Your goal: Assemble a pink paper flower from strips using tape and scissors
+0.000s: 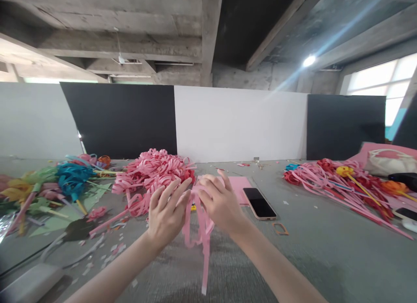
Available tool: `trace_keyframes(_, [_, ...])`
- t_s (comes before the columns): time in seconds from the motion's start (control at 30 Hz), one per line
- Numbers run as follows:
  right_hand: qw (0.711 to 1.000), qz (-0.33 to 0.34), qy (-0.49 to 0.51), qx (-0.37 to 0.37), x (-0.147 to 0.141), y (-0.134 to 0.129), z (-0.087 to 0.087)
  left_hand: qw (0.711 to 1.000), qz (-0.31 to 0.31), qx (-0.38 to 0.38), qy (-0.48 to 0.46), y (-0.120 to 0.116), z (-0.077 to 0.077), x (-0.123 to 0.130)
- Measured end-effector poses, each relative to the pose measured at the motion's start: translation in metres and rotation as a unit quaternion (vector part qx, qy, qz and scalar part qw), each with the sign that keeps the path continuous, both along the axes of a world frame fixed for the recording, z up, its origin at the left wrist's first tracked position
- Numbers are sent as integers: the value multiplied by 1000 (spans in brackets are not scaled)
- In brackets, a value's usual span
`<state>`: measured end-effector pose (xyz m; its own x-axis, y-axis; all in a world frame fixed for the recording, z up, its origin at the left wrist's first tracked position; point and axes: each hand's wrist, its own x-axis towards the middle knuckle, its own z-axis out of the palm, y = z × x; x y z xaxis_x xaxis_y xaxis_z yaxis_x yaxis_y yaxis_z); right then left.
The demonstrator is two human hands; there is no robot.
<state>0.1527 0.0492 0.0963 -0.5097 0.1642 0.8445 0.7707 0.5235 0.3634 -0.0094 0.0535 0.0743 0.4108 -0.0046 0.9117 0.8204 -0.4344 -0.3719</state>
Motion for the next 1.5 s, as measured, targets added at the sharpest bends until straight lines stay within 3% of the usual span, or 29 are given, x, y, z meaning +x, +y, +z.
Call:
trace_keyframes(0.3, [994,-4,-46,96,2,-5,-10,998,-43,-31,-35,0,0,-3])
trace_keyframes(0.7, [991,-13,-4,133,1,-2,-12,1000,-6,3,-5,-2,-3,-2])
trace_keyframes(1.0, [997,-19,-13,79,0,-4,-16,997,-63,40,-5,-7,-1,-3])
trace_keyframes(1.13, [996,-23,-11,83,1,-5,-17,997,-46,56,9,-5,-2,-3])
trace_keyframes(1.27, [995,-21,-21,98,2,-6,-18,1000,-11,4,24,-2,-3,-2])
trace_keyframes(1.5, [996,-11,-34,84,0,-4,-19,999,-32,4,-6,-1,-2,-2])
